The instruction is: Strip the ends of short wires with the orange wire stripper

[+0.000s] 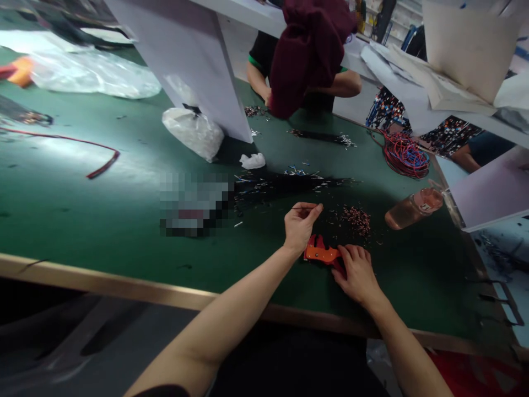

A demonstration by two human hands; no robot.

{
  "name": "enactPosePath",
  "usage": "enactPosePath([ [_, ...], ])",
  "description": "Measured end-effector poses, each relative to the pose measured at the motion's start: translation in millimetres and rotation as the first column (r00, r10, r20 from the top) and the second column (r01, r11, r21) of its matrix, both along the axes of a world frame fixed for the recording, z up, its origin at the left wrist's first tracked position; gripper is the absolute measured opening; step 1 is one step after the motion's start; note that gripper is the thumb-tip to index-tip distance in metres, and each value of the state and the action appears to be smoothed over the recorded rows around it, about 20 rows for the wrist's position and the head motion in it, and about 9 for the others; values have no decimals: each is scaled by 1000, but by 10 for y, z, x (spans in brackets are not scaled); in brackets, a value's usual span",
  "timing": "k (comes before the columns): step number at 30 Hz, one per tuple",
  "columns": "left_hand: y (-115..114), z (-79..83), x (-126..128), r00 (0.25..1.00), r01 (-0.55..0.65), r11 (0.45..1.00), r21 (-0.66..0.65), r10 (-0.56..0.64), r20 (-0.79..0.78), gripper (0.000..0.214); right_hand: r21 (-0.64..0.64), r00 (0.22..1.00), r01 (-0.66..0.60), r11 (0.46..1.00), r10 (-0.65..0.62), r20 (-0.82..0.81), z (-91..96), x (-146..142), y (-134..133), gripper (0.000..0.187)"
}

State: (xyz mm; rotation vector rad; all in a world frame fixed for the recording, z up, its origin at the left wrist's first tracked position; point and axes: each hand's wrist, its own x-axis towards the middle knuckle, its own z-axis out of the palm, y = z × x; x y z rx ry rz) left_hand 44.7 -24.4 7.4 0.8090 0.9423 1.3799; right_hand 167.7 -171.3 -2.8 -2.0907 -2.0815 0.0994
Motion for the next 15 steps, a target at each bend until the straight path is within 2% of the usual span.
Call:
enactPosePath([
  [2,15,9,-2,1000,-15,1000,-11,15,25,29,47,997,14,999,-10,-83,-23,79,-18,44],
  [4,30,21,-7,998,-36,999,-22,37,53,29,103,964,47,994,-18,-266,9,189,-30,39],
  [5,35,28,-10,997,-42,999,-27,43,64,29,123,923,74,990,-22,-385,47,241,-30,37],
  [7,35,41,-17,996,-46,998,-31,48,71,28,139,778,138,981,-20,-628,149,306,-14,33],
  [10,2,60,-20,997,-31,999,-26,33,63,27,131,496,211,969,9,-868,272,248,65,34],
  [12,-32,66,-16,999,-22,999,-26,23,47,27,98,349,232,968,12,-937,279,124,150,35],
  [15,-75,60,-4,1000,-1,999,-34,2,18,28,27,191,251,968,-22,-981,191,-76,287,28],
])
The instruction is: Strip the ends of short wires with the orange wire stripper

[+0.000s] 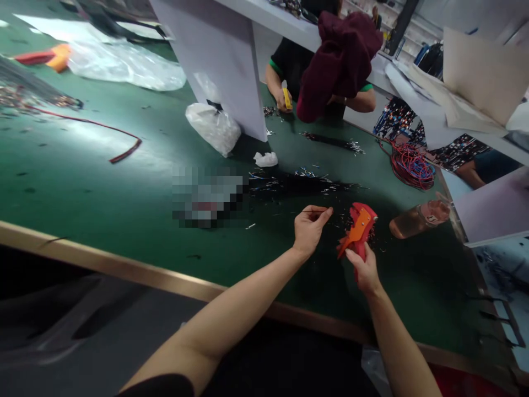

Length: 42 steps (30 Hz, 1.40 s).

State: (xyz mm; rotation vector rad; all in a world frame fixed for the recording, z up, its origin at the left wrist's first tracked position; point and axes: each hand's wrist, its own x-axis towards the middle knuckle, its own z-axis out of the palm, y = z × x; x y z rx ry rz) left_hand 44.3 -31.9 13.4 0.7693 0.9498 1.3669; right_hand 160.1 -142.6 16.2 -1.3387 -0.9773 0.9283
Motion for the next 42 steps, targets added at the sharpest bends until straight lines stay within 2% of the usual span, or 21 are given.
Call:
enactPosePath([
  [4,-34,-14,19,1000,25,1000,-1,-25,-14,29,-1,992,36,999,-36,-124,-138,-122,97,25],
  [11,-128,-2,51,993,97,995,15,-95,-74,27,-24,977,22,999,-27,-212,-274,-71,78,26],
  [19,-194,-26,67,986,118,990,73,-108,-126,23,0,999,20,1000,-20,-45,-251,-89,54,25],
  [28,-265,-13,57,978,159,979,128,-138,-158,19,-1,988,33,999,-33,149,-221,-48,45,23],
  [34,-273,-53,75,974,201,972,124,-184,-133,19,-3,986,24,1000,-23,166,-229,-31,8,25],
  [42,-308,-102,93,968,231,965,121,-216,-127,17,25,975,128,992,-130,179,-222,-75,-7,16],
])
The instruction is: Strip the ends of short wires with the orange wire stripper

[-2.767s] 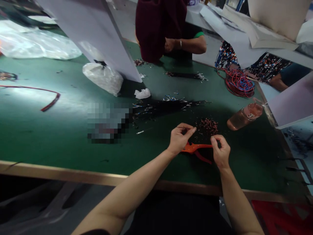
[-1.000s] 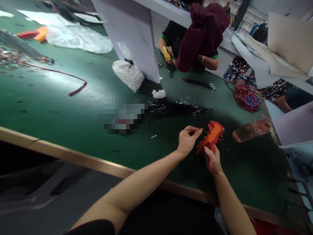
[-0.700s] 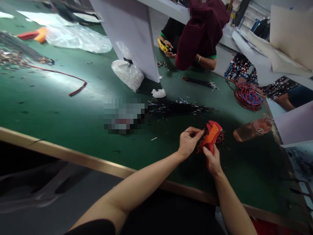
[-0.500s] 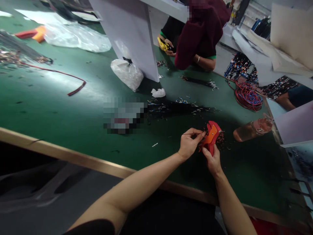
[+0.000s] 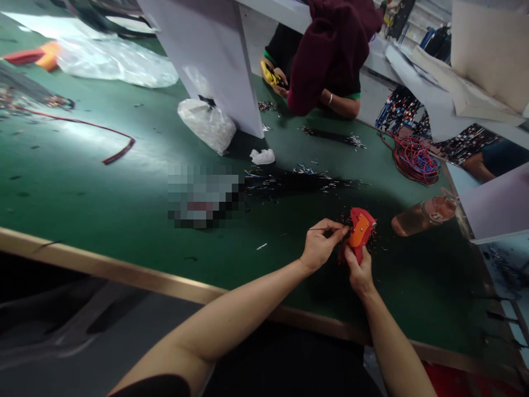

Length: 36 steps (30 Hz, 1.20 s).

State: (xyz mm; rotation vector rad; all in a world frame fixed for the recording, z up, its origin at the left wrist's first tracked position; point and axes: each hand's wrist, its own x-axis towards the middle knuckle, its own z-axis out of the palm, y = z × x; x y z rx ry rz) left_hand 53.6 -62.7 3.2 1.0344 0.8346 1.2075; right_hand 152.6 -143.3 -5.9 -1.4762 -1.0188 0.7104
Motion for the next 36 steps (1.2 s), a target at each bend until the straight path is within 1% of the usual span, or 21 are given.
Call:
enactPosePath([
  [5,0,13,1,1000,-7,1000,21,7,-8,17,-9,1000,-6,1000,6,-16,17,-16,-12,22],
  [11,-12,7,5,999,-15,998,57,16,-32,16,-26,985,49,998,-52,-166,-50,-60,-19,32],
  [15,6,47,-7,1000,-11,1000,13,11,-20,19,21,974,19,1000,-13,-228,-102,-29,1,29],
  [19,36,89,-20,1000,-30,999,-27,30,0,22,83,961,-25,996,46,-273,-100,67,21,29],
  [23,57,92,-30,999,-49,998,-37,49,-1,20,89,966,-76,993,96,-240,-75,129,9,29],
  [27,80,90,-42,993,-112,993,-23,111,-29,20,53,978,-98,994,106,-177,-68,88,-23,28],
  [30,89,95,-47,990,-130,991,-11,130,-47,21,9,988,-119,993,119,-100,-65,39,-44,30],
  [33,71,108,-48,992,-119,993,-4,119,-45,23,-18,988,-156,988,155,-19,-56,13,-50,29],
  [36,30,131,-44,997,-76,997,-2,76,-30,26,-16,987,-154,988,155,34,-51,13,-42,26],
])
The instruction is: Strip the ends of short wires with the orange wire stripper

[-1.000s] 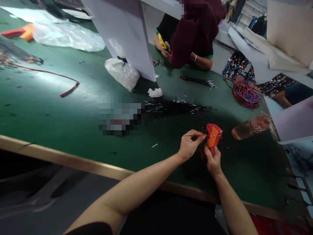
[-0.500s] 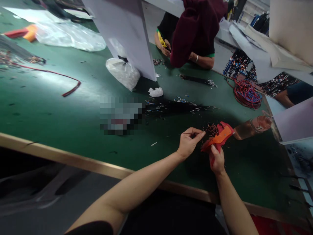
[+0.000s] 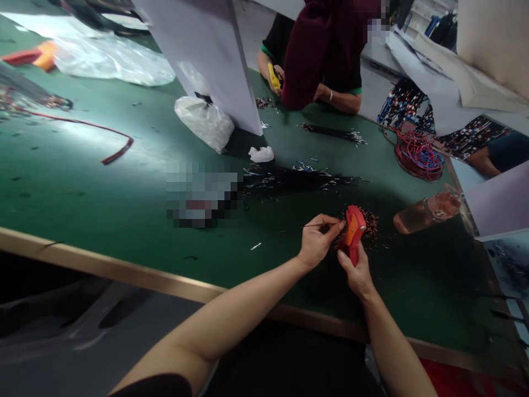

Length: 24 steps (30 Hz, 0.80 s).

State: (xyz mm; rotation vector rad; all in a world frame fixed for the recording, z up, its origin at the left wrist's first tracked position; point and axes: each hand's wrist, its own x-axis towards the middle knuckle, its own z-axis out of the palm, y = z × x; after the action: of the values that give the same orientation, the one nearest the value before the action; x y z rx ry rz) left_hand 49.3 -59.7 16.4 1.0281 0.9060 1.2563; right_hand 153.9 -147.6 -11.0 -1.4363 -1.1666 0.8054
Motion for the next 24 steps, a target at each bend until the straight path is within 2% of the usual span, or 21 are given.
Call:
enactPosePath([
  [8,-51,-2,17,997,72,997,18,-72,-4,25,-26,990,73,997,-76,-116,-15,16,5,33],
  [15,-51,-65,37,997,78,996,51,-77,-13,17,-25,981,108,994,-111,-162,-14,-26,-1,20],
  [24,-64,-74,43,996,84,995,61,-84,2,20,-52,977,138,989,-144,-157,32,-57,-21,30],
])
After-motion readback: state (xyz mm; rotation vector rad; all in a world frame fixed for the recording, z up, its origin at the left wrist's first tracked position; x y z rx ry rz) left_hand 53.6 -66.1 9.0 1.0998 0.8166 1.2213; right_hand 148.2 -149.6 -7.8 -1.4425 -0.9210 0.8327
